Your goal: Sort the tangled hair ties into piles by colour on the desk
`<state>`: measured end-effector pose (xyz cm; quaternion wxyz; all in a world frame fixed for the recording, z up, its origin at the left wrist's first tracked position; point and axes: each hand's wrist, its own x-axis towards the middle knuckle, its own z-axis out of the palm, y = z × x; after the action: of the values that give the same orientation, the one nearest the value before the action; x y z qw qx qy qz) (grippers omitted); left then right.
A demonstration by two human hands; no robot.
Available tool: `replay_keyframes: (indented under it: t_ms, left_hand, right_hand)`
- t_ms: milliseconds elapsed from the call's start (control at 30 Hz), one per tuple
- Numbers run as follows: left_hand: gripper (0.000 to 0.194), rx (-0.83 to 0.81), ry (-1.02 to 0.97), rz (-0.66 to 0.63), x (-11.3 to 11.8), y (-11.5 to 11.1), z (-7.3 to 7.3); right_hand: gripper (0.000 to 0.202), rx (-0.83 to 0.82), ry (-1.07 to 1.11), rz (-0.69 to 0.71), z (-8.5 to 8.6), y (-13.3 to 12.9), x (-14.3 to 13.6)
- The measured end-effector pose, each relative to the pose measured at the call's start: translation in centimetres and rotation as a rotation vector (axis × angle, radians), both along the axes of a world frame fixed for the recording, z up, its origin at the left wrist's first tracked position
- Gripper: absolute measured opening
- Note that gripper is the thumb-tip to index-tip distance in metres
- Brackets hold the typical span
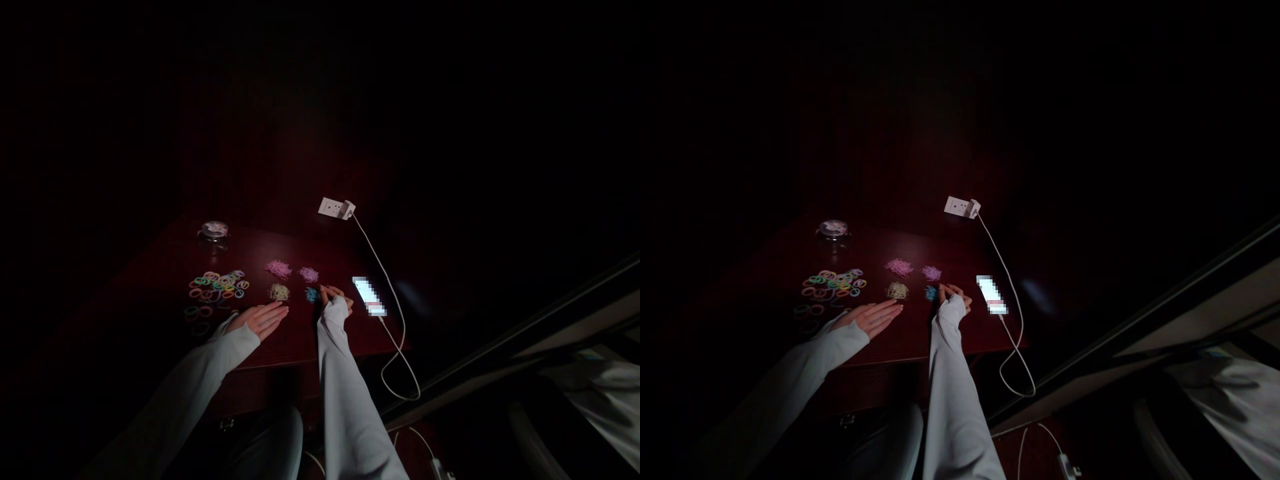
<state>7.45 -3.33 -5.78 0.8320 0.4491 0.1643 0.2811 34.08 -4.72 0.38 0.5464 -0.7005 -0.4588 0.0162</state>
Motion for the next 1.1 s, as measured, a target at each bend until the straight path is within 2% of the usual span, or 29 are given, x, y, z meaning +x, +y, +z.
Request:
replay_keyframes:
  t_ms: [67, 133, 233, 300, 400, 533, 700, 933, 1100]
  left_hand:
    - [0.074, 0.024, 0.041, -0.002, 0.0, 0.0, 0.2]
    - [0.076, 0.065, 0.069, -0.003, 0.1, 0.0, 0.1]
    - [0.077, 0.129, 0.067, 0.019, 0.4, 0.1, -0.2]
    - [0.077, 0.155, 0.075, 0.049, 0.5, 0.1, -0.5]
    - [0.075, 0.151, 0.112, 0.097, 0.4, 0.0, -0.7]
    - [0.071, 0.105, 0.122, 0.112, 0.3, 0.1, -0.7]
    - [0.064, 0.031, 0.162, 0.208, 1.4, -0.2, -0.9]
    - [0.056, 0.122, 0.185, 0.209, 1.0, -0.6, 0.2]
    - [0.05, 0.316, 0.292, 0.168, 0.4, -0.5, 1.2]
  right_hand:
    - [0.052, 0.036, 0.002, 0.067, 0.5, -0.6, -0.9]
    - [0.05, 0.043, -0.051, 0.263, 1.1, -1.6, -2.1]
    - [0.03, -0.003, -0.197, 0.626, 1.9, -3.4, -4.2]
    - [0.019, -0.035, -0.279, 0.738, 2.1, -4.2, -5.3]
    - [0.012, -0.086, -0.351, 0.745, 2.0, -4.5, -6.2]
    - [0.013, -0.145, -0.439, 0.756, 2.1, -4.5, -6.3]
    - [0.013, -0.139, -0.562, 0.762, 2.0, -4.6, -6.0]
    - [0.011, -0.044, -0.645, 0.745, 1.0, -4.5, -6.1]
    - [0.008, -0.008, -0.722, 0.747, 0.8, -4.5, -6.4]
